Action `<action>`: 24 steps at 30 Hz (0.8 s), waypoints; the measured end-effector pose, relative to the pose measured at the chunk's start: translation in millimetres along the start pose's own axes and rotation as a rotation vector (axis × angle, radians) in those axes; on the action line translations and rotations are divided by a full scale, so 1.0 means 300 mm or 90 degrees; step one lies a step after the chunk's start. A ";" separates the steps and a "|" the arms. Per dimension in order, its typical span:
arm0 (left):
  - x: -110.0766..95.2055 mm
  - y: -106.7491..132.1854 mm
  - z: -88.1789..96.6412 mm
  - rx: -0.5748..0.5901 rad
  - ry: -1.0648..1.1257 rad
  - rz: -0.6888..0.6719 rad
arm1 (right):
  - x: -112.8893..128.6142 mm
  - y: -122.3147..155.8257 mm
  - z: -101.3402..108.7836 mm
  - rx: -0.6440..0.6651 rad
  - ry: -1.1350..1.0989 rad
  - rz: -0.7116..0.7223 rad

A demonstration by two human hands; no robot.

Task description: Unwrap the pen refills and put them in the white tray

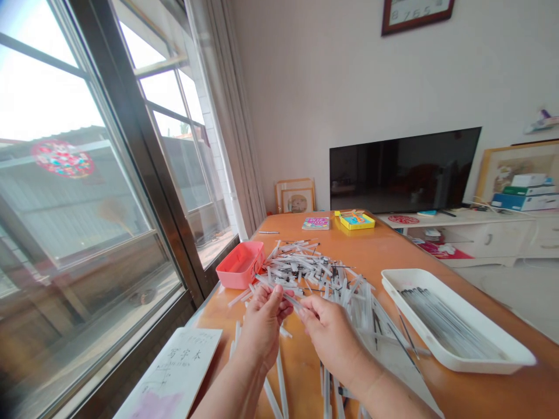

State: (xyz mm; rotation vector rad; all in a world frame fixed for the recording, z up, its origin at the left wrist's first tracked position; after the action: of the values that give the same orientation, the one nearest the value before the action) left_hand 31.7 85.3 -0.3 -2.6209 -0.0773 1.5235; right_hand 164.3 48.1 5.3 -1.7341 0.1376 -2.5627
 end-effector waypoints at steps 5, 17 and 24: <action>0.019 0.010 -0.012 -0.001 0.049 0.043 | 0.023 0.009 0.017 -0.021 -0.001 0.033; -0.001 0.028 -0.030 -0.016 0.079 0.016 | 0.056 0.024 0.046 -0.094 0.040 0.095; -0.007 0.030 -0.031 -0.008 0.042 -0.021 | 0.078 0.041 0.053 -0.138 0.102 0.161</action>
State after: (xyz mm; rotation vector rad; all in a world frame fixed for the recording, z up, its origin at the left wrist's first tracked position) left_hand 38.6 75.5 5.0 -2.6624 -0.1246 1.4288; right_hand 170.1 33.1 31.7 -1.4546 0.6182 -2.5709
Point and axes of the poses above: each hand's wrist, its own y-axis away from the middle knuckle, its own z-axis out of the back of the hand, x = y × z, the point moved 10 cm from there along -y, towards the middle knuckle, and after that the axes turned 3 degrees about -z, right-handed, at the moved point
